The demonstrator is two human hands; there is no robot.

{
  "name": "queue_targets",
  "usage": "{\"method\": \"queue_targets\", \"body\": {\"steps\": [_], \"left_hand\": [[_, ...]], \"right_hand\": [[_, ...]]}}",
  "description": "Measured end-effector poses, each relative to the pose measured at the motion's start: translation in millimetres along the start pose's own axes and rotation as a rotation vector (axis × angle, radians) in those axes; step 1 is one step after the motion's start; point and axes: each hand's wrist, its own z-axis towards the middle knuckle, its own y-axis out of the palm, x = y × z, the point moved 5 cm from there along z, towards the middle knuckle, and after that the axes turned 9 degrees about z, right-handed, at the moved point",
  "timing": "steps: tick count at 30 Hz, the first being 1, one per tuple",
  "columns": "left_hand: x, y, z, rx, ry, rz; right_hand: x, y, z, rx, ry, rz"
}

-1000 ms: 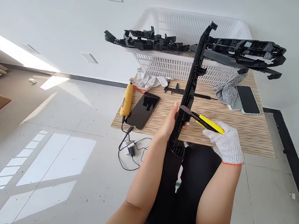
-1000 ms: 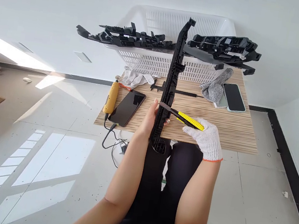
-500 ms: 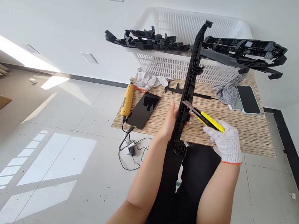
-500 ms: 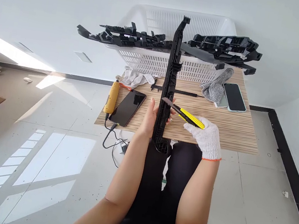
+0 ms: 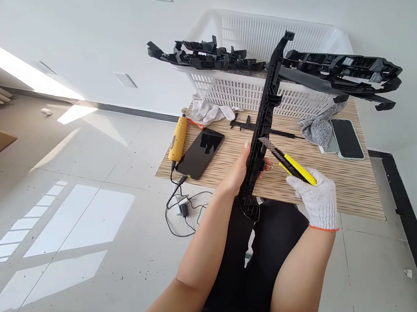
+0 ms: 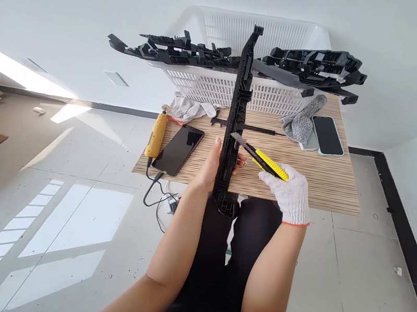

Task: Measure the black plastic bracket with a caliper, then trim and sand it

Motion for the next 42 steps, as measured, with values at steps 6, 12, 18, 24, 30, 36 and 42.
{"method": "queue_targets", "body": {"steps": [6,12,18,24,30,36,42], "left_hand": [[-1.1,-0.8,-0.6,0.045,-0.028,-0.003],[-1.5,-1.7,-0.9,0.015,0.017,0.073],[-2.0,-0.5,-2.6,0.002,0.040,0.100],[-2.4,0.2,-1.0,0.005,0.014,0.028],[2.7,0.1,-4.6,0.023,0.089,-0.022],[2.7,-0.3,-6.3,0.072,0.072,-0.055],[-1.4,11.9,4.1,0.147,0.097,-0.092]], "right_hand": [[0.7,0.1,-0.8,-0.008,0.000,0.027],[-1.7,0.1,-2.3,0.044,-0.015,0.064],[-4.4,-0.1,-4.0,0.063,-0.031,0.083],[0.8,-2.0,-3.4,0.073,-0.062,0.158],[4.3,-1.3,-1.1,0.057,-0.073,0.140],[4.7,-2.0,-1.0,0.063,-0.072,0.141],[3.8,-2.0,0.9,0.104,-0.074,0.199]]}}
